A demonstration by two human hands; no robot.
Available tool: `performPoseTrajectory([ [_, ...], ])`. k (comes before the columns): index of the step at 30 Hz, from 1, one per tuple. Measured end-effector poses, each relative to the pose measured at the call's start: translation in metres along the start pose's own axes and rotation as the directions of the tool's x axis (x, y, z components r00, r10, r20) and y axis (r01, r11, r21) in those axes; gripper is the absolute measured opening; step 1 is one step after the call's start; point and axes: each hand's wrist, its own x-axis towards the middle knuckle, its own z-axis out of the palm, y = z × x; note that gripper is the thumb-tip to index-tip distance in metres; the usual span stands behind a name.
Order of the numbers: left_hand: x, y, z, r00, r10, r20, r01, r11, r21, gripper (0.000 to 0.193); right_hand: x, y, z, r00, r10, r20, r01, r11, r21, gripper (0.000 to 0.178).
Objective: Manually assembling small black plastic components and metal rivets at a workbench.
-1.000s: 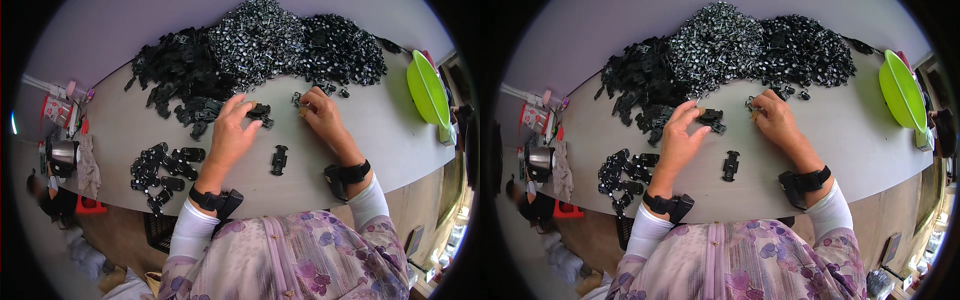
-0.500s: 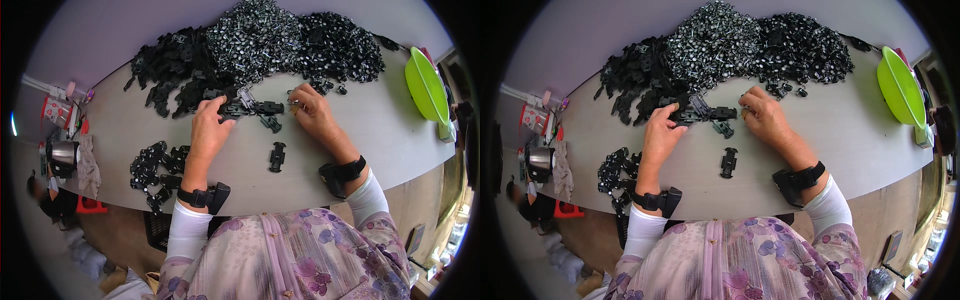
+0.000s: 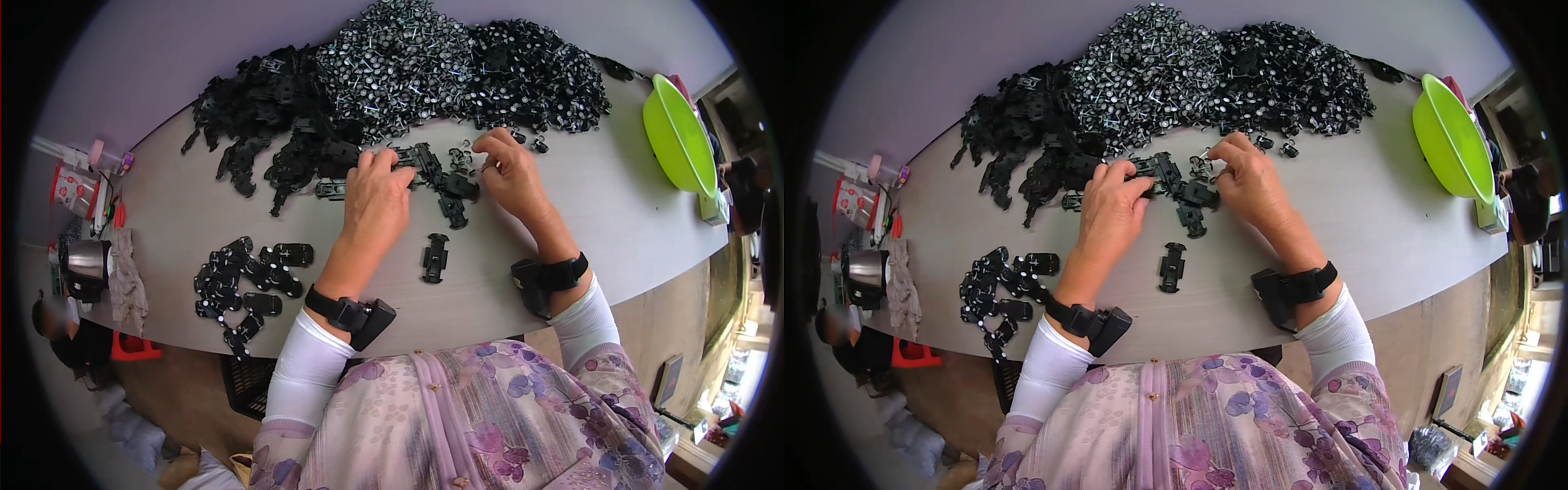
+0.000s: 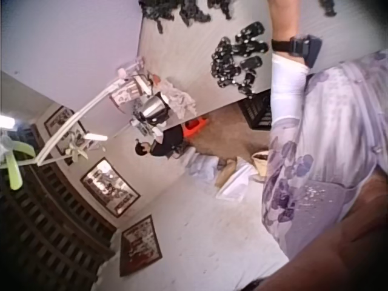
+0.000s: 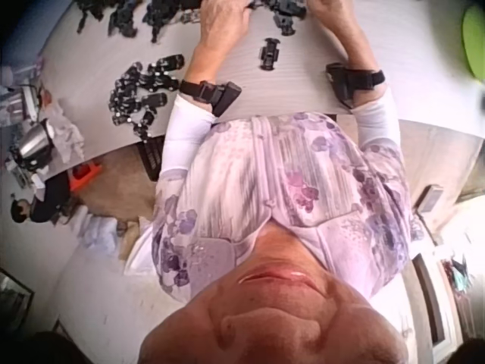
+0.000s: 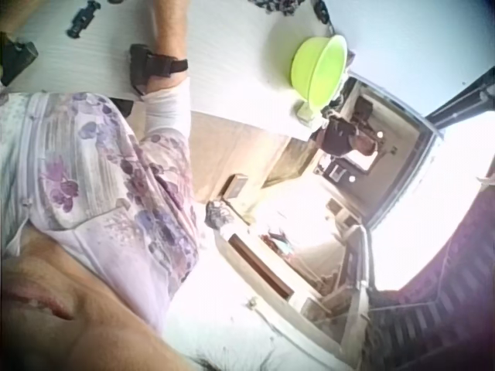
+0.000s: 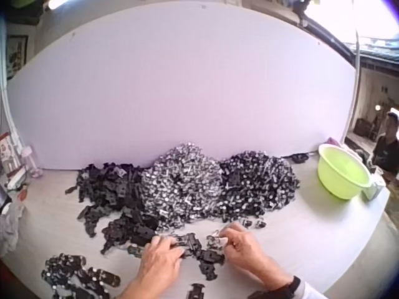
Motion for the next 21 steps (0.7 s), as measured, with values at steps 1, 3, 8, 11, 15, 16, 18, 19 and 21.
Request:
performPoseTrajectory([
  [1,0.0,-0.002,0.003,0.999,0.022,0.045,-0.024,0.998,0.054,0.022,-0.001,0.0,0.002,1.0,-0.003,0.002,0.003,1.0,-0.006,0.027],
  [3,0.0,-0.01,0.007,0.999,0.047,-0.026,-0.046,0.998,0.049,0.015,-0.002,0.002,0.005,0.997,-0.022,0.072,0.018,0.998,0.058,0.03],
  [8,-0.004,-0.014,-0.002,0.991,-0.021,-0.135,0.022,1.0,0.003,0.021,0.0,-0.002,0.004,0.99,-0.037,0.138,0.035,0.999,0.019,0.031],
  [11,-0.008,-0.012,-0.001,0.999,-0.052,-0.001,0.052,0.997,0.053,0.029,0.0,0.001,0.005,0.989,-0.056,0.137,0.069,0.993,-0.092,0.03],
  [15,-0.011,-0.014,-0.002,0.996,-0.069,-0.052,0.067,0.997,-0.043,0.033,0.0,-0.011,0.0,0.999,0.005,0.034,-0.007,0.998,0.063,0.025],
  [16,-0.011,-0.014,-0.003,0.996,-0.073,-0.053,0.071,0.997,-0.042,0.033,0.0,-0.015,-0.003,0.999,0.046,0.005,-0.046,0.996,0.073,0.022],
  [18,-0.011,-0.013,-0.005,0.971,-0.14,-0.195,0.036,0.889,-0.457,0.023,-0.005,-0.009,-0.011,0.999,-0.005,0.036,0.007,0.998,-0.069,0.017],
  [19,-0.013,-0.012,-0.009,0.97,-0.145,-0.194,0.041,0.889,-0.457,0.023,-0.008,-0.005,-0.015,0.996,-0.052,0.072,0.066,0.976,-0.207,0.012],
  [21,-0.017,-0.006,-0.018,0.823,-0.315,0.473,0.471,-0.089,-0.878,0.014,-0.014,-0.001,-0.018,0.992,-0.003,0.127,0.035,0.969,-0.246,0.009],
])
